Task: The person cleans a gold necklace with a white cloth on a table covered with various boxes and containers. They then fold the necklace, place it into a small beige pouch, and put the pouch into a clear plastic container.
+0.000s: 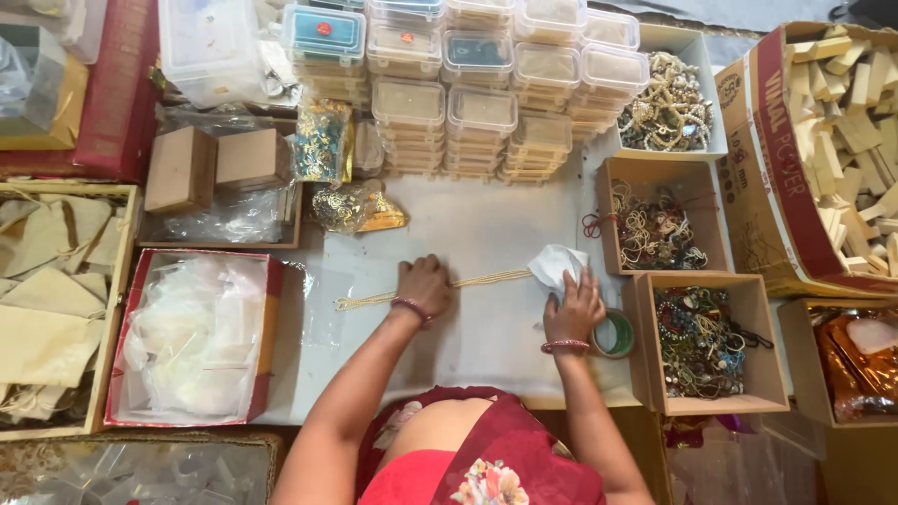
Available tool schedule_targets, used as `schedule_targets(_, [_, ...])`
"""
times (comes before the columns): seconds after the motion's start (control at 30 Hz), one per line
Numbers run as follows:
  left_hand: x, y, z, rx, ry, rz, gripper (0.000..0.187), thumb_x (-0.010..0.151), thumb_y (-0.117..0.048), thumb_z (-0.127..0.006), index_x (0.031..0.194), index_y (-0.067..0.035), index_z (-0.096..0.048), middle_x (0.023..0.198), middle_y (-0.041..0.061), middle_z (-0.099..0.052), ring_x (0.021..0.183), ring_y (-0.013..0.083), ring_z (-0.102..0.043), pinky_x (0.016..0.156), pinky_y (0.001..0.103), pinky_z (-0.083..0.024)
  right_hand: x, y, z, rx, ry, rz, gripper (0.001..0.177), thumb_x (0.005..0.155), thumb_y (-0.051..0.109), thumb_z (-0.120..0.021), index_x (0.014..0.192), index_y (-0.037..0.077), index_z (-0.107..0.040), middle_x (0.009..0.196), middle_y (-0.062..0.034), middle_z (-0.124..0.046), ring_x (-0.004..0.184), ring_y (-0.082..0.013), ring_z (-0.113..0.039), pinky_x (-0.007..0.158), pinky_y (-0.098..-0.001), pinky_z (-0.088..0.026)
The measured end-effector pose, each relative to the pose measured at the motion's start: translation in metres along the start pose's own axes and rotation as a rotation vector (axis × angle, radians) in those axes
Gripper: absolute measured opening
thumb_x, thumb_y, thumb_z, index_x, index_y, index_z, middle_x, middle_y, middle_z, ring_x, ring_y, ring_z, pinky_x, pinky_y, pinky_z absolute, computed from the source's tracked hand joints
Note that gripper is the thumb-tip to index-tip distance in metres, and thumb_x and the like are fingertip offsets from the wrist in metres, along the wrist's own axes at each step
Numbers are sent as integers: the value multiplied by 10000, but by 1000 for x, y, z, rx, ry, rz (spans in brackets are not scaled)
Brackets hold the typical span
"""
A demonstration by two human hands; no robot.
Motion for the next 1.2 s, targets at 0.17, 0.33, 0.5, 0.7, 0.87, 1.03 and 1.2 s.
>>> schedule_targets(0.17, [15,-17,-7,164,98,-44,383,709,-315,-743,1015,-86,-728,1092,97,-658,1068,272,-617,927,483,-393,-15,1,-9,-7,-8,-10,683,769,304,-781,1417,183,-603,1611,-150,-421,1511,-336,-320,1163,-552,-259])
schedule_targets(0.33, [21,-29,16,181,296,-50,210,794,-286,-680,909,-141,-779,915,92,-754,869,268,-728,1003,448,-409,0,29,13,184,-18,99,626,769,225,-776,1372,153,-626,1569,-150,-466,1485,-335,-374,1175,-540,-271])
schedule_targets(0.5, [33,-22,9,-17,295,19,145,723,-223,-724,857,-191,-768,842,71,-770,842,275,-715,975,478,-414,25,81,34,548,-36,241,350,858,77,-739,1205,79,-698,1299,-123,-678,1260,-316,-604,1090,-449,-437])
schedule_targets(0.7, [28,-2,-50,19,192,87,125,836,-180,-668,878,-179,-786,872,95,-765,863,292,-717,932,475,-428,20,114,27,763,147,232,230,909,60,-707,1138,55,-722,1129,-124,-731,1014,-281,-728,881,-353,-576])
schedule_targets(0.87, [3,-26,-13,-1,291,124,131,822,-213,-672,896,-185,-776,856,83,-745,860,274,-708,954,459,-384,16,86,-13,737,261,186,243,898,59,-716,1140,57,-722,1089,-124,-733,938,-266,-743,833,-358,-587])
schedule_targets(1.03, [0,-26,-36,241,159,-35,155,832,-189,-654,919,-147,-775,881,88,-747,889,272,-704,959,448,-383,43,-26,-90,687,252,-193,269,941,65,-672,1194,85,-761,1073,-100,-790,947,-199,-766,878,-320,-594])
schedule_targets(1.2, [-8,-18,-40,187,-29,-71,231,796,-258,-663,955,-112,-745,921,90,-734,910,269,-696,882,482,-388,60,-88,-82,768,-30,-526,311,935,81,-704,1243,36,-688,1136,-126,-770,1008,-202,-744,900,-331,-587])
Point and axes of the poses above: each hand's wrist, its own x-axis towards the middle knuckle, its own z-axis out of the back of the hand, y = z × x, the point moved 6 cm from there along x, towards the middle knuckle
